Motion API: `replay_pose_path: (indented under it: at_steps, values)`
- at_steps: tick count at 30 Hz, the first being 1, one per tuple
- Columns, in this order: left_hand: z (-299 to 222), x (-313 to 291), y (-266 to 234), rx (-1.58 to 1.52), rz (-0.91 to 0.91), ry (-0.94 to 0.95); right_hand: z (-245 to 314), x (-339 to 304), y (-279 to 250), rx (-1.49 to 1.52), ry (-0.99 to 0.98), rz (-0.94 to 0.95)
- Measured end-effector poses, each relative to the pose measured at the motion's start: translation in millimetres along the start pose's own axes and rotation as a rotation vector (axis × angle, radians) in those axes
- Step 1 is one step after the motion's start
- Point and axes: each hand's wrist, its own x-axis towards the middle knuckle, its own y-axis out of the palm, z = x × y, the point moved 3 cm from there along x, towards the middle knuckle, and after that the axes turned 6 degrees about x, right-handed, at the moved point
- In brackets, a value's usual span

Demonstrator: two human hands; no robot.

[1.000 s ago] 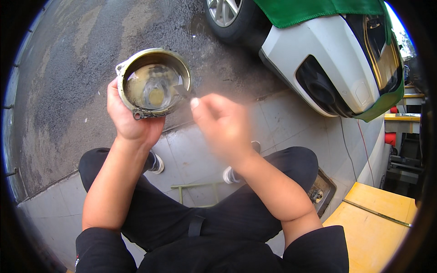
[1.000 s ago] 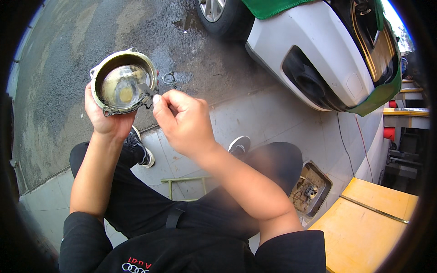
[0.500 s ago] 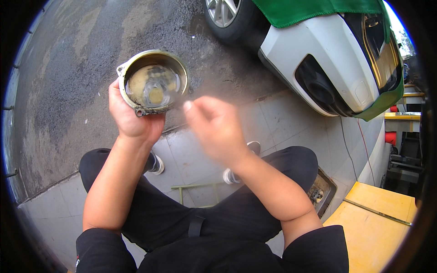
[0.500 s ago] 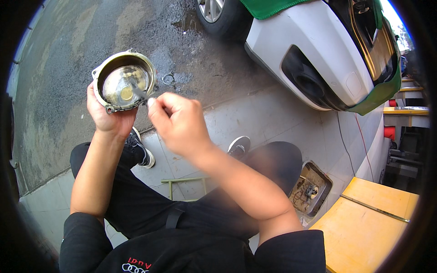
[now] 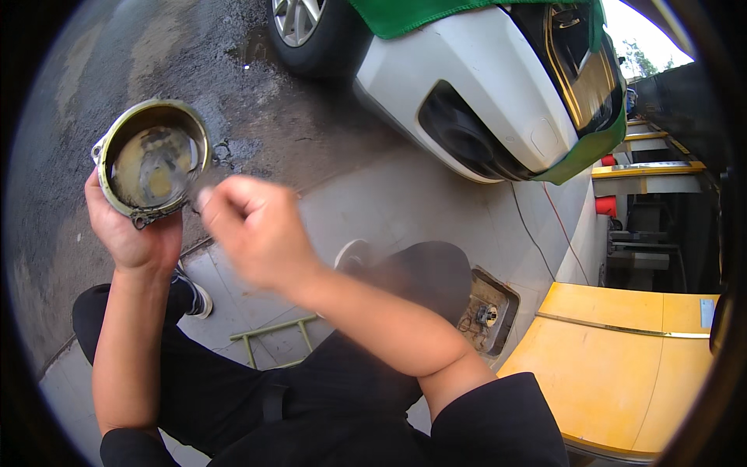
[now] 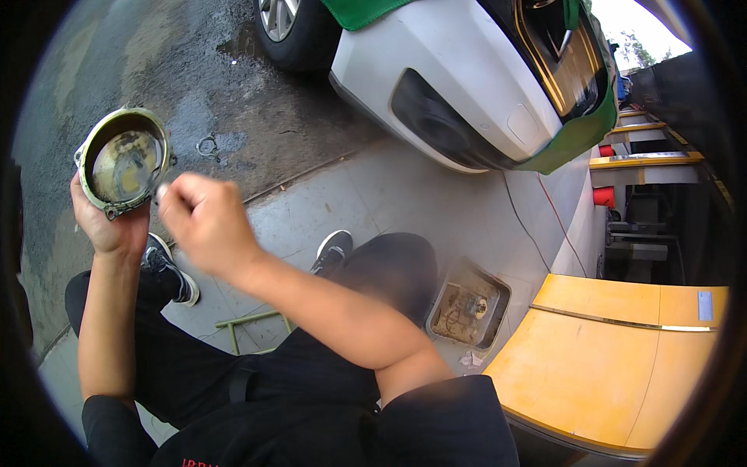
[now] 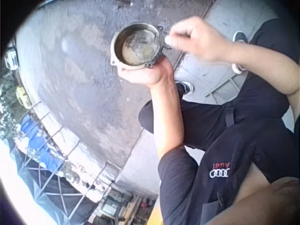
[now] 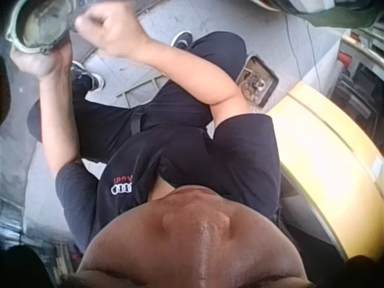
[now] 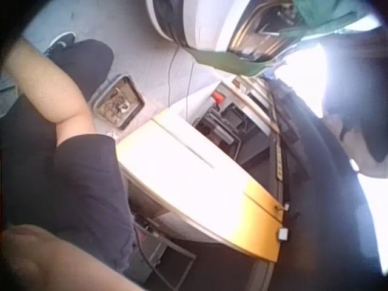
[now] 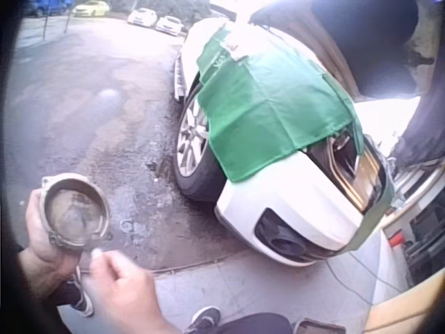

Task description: The person picks up a small metal part from a tray and uses a small metal tool to scrape and clean its inner surface. The person rotates the part to access different areas while continuing to scrape away residue.

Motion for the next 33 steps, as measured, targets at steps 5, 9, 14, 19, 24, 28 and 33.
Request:
replay_pose_path:
  at_steps: [5,9,14,19,24,28,33]
  values:
    - [-4.3,0.9,4.4,0.161,-0.004,0.068,-5.8,10.3,-17.5,-0.028,0.015,-0.041]
    - [-8.9,-1.7,22.9,0.136,0.271,0.123,-8.6,-1.0,-12.1,-0.007,0.162,0.044]
    - [-10.5,-2.1,33.2,0.149,0.242,0.124,0.1,-0.4,-8.7,-0.01,0.099,0.089]
    - [-7.7,-4.0,38.5,0.23,0.209,0.135,1.8,-1.5,-11.4,-0.088,0.076,0.057]
    - [-12.9,-4.9,43.2,0.35,0.291,0.138,-3.9,-3.8,-10.0,0.118,0.233,0.195]
    - [-12.9,-4.2,45.1,0.322,0.278,0.135,-1.3,5.0,-21.8,-0.002,0.13,0.099]
    - [-13.6,-4.7,44.5,0.385,0.277,0.135,6.4,4.2,-26.9,-0.255,-0.004,0.033]
